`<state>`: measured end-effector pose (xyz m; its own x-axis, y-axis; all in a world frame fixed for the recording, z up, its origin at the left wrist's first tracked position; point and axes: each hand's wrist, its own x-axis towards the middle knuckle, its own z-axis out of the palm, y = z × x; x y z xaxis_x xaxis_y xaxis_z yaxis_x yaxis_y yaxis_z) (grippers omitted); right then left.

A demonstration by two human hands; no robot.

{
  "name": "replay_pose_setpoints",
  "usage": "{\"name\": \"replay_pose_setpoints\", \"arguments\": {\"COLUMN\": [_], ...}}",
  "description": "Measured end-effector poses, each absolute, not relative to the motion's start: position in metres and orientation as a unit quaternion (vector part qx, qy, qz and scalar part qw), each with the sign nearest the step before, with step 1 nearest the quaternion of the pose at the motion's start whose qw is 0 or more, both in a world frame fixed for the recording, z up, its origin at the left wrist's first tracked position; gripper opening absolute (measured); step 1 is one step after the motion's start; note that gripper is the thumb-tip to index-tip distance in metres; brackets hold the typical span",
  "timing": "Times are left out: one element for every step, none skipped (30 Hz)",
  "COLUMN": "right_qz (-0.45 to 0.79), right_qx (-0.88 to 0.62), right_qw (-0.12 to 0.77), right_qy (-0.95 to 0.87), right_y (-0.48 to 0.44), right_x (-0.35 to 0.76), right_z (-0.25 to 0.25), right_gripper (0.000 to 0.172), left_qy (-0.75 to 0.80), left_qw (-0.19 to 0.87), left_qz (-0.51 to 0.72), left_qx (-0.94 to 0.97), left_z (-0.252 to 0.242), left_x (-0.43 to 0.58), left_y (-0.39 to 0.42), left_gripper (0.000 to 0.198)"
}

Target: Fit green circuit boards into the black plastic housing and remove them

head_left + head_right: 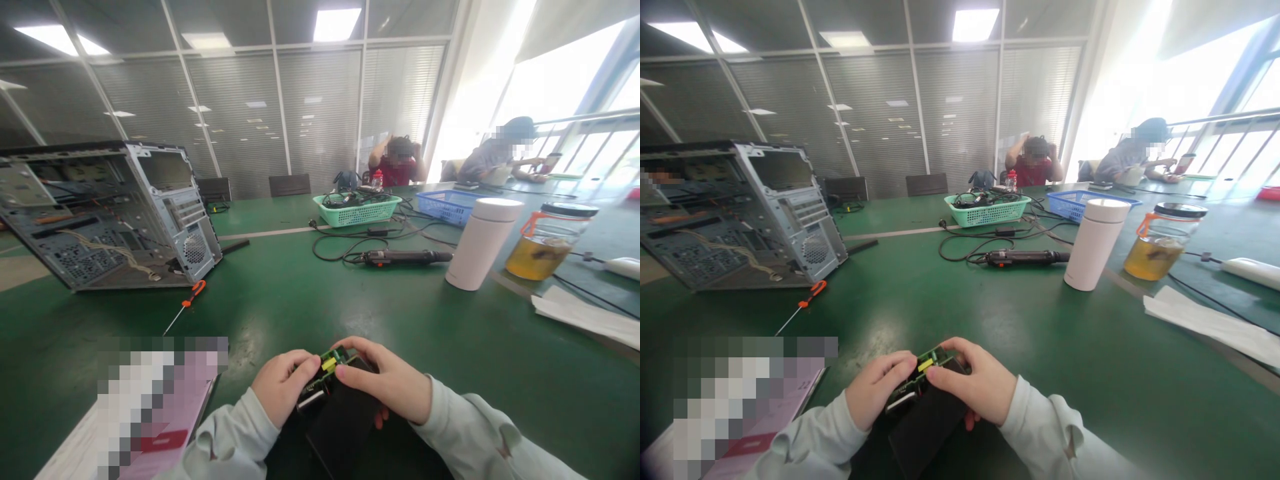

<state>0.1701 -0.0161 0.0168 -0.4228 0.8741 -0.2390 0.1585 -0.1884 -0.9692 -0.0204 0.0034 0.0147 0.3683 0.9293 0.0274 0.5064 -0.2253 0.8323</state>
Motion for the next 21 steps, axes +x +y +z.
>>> {"name": "replay_pose_setpoints", "arguments": {"right_qz": [0.634, 0.645, 0.653, 0.660, 0.668, 0.678, 0.693, 0.714, 0.738, 0.762, 0.782, 0.799, 0.812, 0.823, 0.833, 0.843, 0.851, 0.859, 0.865, 0.871, 0.877], "right_qx": [-0.438, -0.426, -0.422, -0.426, -0.436, -0.449, -0.459, -0.460, -0.452, -0.438, -0.421, -0.405, -0.396, -0.393, -0.393, -0.393, -0.389, -0.383, -0.374, -0.364, -0.354], "right_qw": [0.286, 0.287, 0.291, 0.294, 0.295, 0.294, 0.293, 0.291, 0.292, 0.298, 0.306, 0.313, 0.317, 0.317, 0.313, 0.306, 0.301, 0.299, 0.300, 0.300, 0.298], "right_qy": [-0.569, -0.566, -0.558, -0.544, -0.526, -0.502, -0.472, -0.440, -0.407, -0.374, -0.343, -0.315, -0.289, -0.261, -0.233, -0.205, -0.181, -0.161, -0.146, -0.135, -0.127], "right_y": [-0.016, -0.016, -0.016, -0.016, -0.016, -0.016, -0.015, -0.015, -0.014, -0.013, -0.013, -0.012, -0.012, -0.012, -0.013, -0.013, -0.014, -0.014, -0.015, -0.015, -0.015], "right_x": [0.171, 0.172, 0.173, 0.174, 0.174, 0.174, 0.174, 0.174, 0.174, 0.174, 0.174, 0.174, 0.174, 0.174, 0.174, 0.174, 0.174, 0.174, 0.174, 0.174, 0.174], "right_z": [0.017, 0.018, 0.019, 0.021, 0.024, 0.026, 0.029, 0.031, 0.033, 0.034, 0.035, 0.036, 0.036, 0.036, 0.037, 0.037, 0.037, 0.037, 0.037, 0.037, 0.037], "right_gripper": [0.053, 0.060, 0.065, 0.067, 0.065, 0.059, 0.050, 0.041, 0.034, 0.032, 0.031, 0.031, 0.031, 0.033, 0.037, 0.044, 0.051, 0.058, 0.062, 0.064, 0.065], "left_qy": [0.496, 0.499, 0.501, 0.505, 0.510, 0.518, 0.525, 0.526, 0.519, 0.502, 0.480, 0.456, 0.433, 0.417, 0.407, 0.403, 0.402, 0.403, 0.405, 0.409, 0.412], "left_qw": [0.404, 0.427, 0.448, 0.464, 0.475, 0.485, 0.493, 0.516, 0.542, 0.567, 0.592, 0.609, 0.621, 0.628, 0.632, 0.633, 0.634, 0.634, 0.634, 0.633, 0.632], "left_qz": [0.289, 0.306, 0.327, 0.355, 0.387, 0.420, 0.455, 0.476, 0.495, 0.515, 0.531, 0.549, 0.564, 0.574, 0.580, 0.582, 0.582, 0.580, 0.577, 0.574, 0.571], "left_qx": [0.712, 0.689, 0.664, 0.636, 0.603, 0.565, 0.524, 0.480, 0.438, 0.402, 0.371, 0.347, 0.331, 0.320, 0.314, 0.312, 0.313, 0.316, 0.319, 0.322, 0.324], "left_z": [0.015, 0.016, 0.016, 0.016, 0.015, 0.014, 0.012, 0.009, 0.007, 0.006, 0.005, 0.005, 0.006, 0.007, 0.008, 0.009, 0.009, 0.010, 0.010, 0.009, 0.008], "left_x": [-0.021, -0.021, -0.021, -0.022, -0.022, -0.023, -0.024, -0.025, -0.026, -0.028, -0.029, -0.030, -0.030, -0.031, -0.031, -0.032, -0.032, -0.031, -0.031, -0.031, -0.031], "left_y": [0.005, 0.007, 0.008, 0.010, 0.012, 0.013, 0.015, 0.016, 0.018, 0.019, 0.020, 0.020, 0.021, 0.021, 0.021, 0.020, 0.020, 0.020, 0.019, 0.019, 0.019], "left_gripper": [0.042, 0.042, 0.042, 0.042, 0.041, 0.040, 0.039, 0.040, 0.041, 0.042, 0.042, 0.042, 0.041, 0.040, 0.039, 0.039, 0.039, 0.040, 0.041, 0.042, 0.043]}}
